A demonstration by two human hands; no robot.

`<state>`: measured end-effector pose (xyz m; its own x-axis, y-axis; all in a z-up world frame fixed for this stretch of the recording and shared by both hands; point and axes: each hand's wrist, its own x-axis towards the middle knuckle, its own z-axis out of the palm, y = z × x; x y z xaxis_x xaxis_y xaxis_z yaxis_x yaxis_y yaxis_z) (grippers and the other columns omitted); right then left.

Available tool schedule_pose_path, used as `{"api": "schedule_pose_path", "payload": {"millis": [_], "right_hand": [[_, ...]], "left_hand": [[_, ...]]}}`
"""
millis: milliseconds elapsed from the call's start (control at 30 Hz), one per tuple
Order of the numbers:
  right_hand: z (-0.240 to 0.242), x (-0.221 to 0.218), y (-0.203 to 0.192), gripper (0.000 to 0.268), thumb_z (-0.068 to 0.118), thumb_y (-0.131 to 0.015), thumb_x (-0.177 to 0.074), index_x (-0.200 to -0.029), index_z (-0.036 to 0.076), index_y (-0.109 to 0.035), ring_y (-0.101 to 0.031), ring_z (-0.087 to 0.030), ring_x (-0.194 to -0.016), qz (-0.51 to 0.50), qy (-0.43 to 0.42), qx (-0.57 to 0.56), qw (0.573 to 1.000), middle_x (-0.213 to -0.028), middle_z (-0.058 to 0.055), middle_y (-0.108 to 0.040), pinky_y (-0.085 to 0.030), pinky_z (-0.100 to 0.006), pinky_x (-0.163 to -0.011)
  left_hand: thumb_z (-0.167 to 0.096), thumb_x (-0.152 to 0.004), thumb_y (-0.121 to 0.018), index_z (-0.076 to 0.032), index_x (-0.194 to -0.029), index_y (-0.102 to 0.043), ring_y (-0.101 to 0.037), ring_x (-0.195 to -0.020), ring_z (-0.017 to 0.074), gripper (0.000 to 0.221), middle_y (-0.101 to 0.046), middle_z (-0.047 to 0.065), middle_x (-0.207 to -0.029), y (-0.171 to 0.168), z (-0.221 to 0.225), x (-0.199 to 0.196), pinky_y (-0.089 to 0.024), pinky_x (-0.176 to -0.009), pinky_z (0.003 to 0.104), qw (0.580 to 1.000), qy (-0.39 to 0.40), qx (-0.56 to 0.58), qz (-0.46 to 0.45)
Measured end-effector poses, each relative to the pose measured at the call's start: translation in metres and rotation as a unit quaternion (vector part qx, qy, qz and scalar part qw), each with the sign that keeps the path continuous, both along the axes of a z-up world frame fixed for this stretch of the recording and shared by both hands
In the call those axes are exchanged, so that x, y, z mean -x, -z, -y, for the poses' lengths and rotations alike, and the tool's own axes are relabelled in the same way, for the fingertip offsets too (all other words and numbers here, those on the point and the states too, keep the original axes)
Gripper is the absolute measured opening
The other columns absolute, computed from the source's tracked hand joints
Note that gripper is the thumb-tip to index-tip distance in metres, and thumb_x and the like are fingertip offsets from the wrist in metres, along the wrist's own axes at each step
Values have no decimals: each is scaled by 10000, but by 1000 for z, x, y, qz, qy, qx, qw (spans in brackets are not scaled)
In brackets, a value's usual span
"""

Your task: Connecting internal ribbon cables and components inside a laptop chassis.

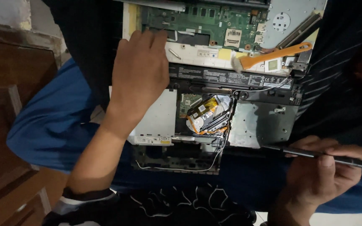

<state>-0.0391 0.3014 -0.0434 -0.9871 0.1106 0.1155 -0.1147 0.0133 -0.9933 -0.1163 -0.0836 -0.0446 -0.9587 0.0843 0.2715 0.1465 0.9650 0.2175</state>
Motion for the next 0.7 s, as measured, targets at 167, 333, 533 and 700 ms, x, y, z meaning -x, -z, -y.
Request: {"api": "schedule_pose_path", "payload": {"millis": [167,333,533,700], "right_hand": [[1,1,0,135,232,-634,-1080,-1151,165,-541,-640,-157,-679,-3,-5,20,1000,-926,-63,-651,-610,-272,-727],[1,0,0,135,233,-627,-1078,-1151,164,-536,-633,-164,-665,2,-8,23,1000,-909,-57,-644,-607,-284,-719],[5,0,-2,136,210,-628,-1067,-1151,153,-539,-617,-141,-664,3,-6,32,999,-881,-40,-637,-602,-273,-751],[10,0,0,154,216,-638,-1049,-1134,139,-534,-610,-144,-699,17,-5,39,999,-902,-57,-633,-595,-285,-803]], "left_hand": [[-39,-941,-702,28,-1158,-718,-637,-867,360,228,-693,172,-1025,-22,4,-3,-495,-749,442,992,3,-123,29],[-5,-940,-741,-23,-1036,-739,-568,-900,299,97,-586,100,-995,-24,19,4,-424,-764,401,993,73,-88,3],[-91,-971,-733,-97,-1005,-728,-546,-952,247,36,-569,50,-1039,-8,25,21,-383,-802,364,990,141,-5,12],[-108,-905,-737,-112,-1023,-673,-545,-1003,261,134,-555,50,-1081,1,34,31,-407,-819,380,981,184,57,37]]}}
